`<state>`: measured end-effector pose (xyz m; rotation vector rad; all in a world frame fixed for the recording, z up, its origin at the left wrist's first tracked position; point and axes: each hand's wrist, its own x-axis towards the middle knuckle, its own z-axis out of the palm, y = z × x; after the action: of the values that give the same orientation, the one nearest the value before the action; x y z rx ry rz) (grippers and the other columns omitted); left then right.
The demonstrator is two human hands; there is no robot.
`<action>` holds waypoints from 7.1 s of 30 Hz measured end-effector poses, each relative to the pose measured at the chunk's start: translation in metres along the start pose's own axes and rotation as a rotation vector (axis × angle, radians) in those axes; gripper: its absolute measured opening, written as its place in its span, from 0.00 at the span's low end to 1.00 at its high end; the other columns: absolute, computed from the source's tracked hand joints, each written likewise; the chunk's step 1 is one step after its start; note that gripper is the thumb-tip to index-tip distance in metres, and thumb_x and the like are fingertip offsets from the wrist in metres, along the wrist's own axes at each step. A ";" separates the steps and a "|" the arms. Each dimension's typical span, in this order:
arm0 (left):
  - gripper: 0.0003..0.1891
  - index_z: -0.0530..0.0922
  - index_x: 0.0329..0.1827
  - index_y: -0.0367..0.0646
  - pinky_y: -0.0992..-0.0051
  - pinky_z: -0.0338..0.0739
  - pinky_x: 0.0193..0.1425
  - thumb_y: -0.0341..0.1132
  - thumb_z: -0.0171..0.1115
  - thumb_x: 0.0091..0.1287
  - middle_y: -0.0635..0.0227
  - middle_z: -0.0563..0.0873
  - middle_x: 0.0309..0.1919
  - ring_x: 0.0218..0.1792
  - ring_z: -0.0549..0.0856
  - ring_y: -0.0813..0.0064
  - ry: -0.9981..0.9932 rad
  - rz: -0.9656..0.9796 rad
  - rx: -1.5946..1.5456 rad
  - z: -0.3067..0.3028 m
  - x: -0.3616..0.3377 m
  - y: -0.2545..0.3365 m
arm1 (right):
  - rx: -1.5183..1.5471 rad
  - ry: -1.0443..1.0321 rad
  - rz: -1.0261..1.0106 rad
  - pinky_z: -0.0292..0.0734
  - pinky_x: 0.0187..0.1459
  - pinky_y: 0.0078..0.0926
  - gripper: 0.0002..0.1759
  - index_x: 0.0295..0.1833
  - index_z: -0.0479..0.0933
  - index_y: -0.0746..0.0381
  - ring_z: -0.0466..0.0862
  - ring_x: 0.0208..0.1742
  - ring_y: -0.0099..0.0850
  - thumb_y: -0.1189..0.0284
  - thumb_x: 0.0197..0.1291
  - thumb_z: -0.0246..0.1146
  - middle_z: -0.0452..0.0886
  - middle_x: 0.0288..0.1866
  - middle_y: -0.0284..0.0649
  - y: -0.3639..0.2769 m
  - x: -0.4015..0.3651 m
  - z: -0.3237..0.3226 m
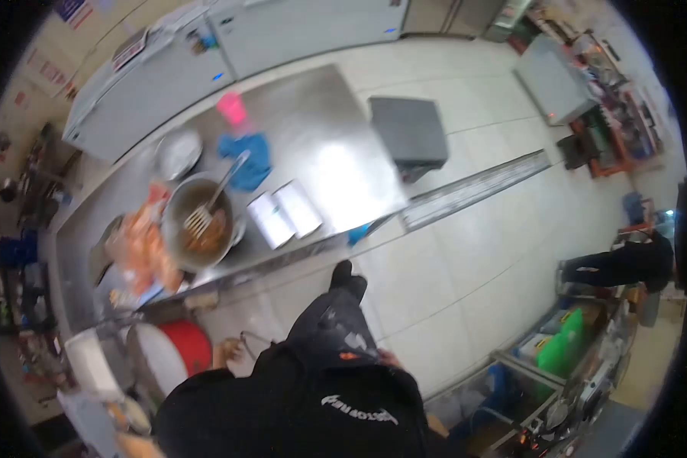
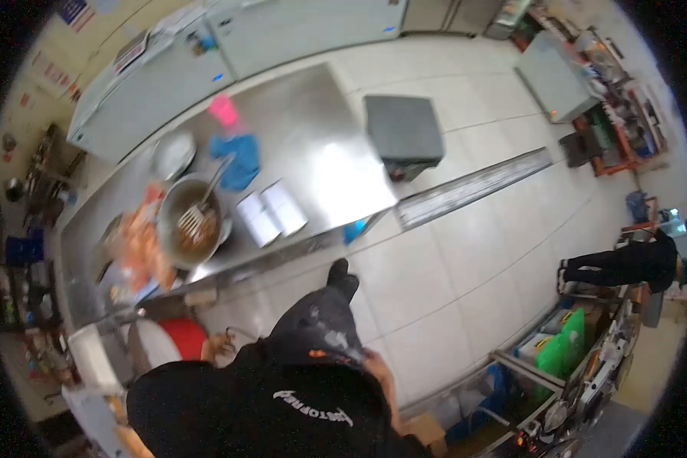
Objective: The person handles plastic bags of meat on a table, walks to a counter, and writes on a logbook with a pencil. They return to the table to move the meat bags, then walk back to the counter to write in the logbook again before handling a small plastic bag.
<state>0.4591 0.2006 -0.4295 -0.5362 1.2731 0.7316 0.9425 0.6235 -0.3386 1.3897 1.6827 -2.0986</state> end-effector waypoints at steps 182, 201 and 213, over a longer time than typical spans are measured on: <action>0.12 0.74 0.55 0.41 0.77 0.70 0.49 0.30 0.60 0.71 0.68 0.79 0.43 0.45 0.76 0.78 1.027 1.600 -0.658 -0.483 -0.143 2.118 | -1.630 -0.677 -1.742 0.79 0.43 0.41 0.06 0.30 0.79 0.63 0.83 0.37 0.47 0.71 0.49 0.62 0.83 0.33 0.46 -1.846 1.856 0.822; 0.11 0.70 0.41 0.47 0.81 0.55 0.23 0.45 0.48 0.75 0.77 0.64 0.19 0.19 0.60 0.86 0.145 0.992 -1.114 -0.468 -0.151 2.088 | -0.252 -0.081 -1.025 0.73 0.32 0.23 0.15 0.41 0.72 0.68 0.76 0.27 0.27 0.68 0.77 0.49 0.82 0.40 0.48 -1.701 1.684 0.736; 0.12 0.75 0.55 0.44 0.75 0.63 0.29 0.30 0.52 0.70 0.74 0.70 0.17 0.20 0.66 0.82 0.610 0.998 -0.176 -0.531 -0.185 2.083 | -0.035 -0.132 -0.975 0.69 0.26 0.16 0.06 0.36 0.76 0.65 0.74 0.22 0.18 0.78 0.64 0.66 0.79 0.24 0.35 -1.696 1.703 0.774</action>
<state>-1.4640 1.1695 -0.2956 -0.2301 2.0884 1.5958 -1.4724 1.3614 -0.3401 0.3680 2.6381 -2.4333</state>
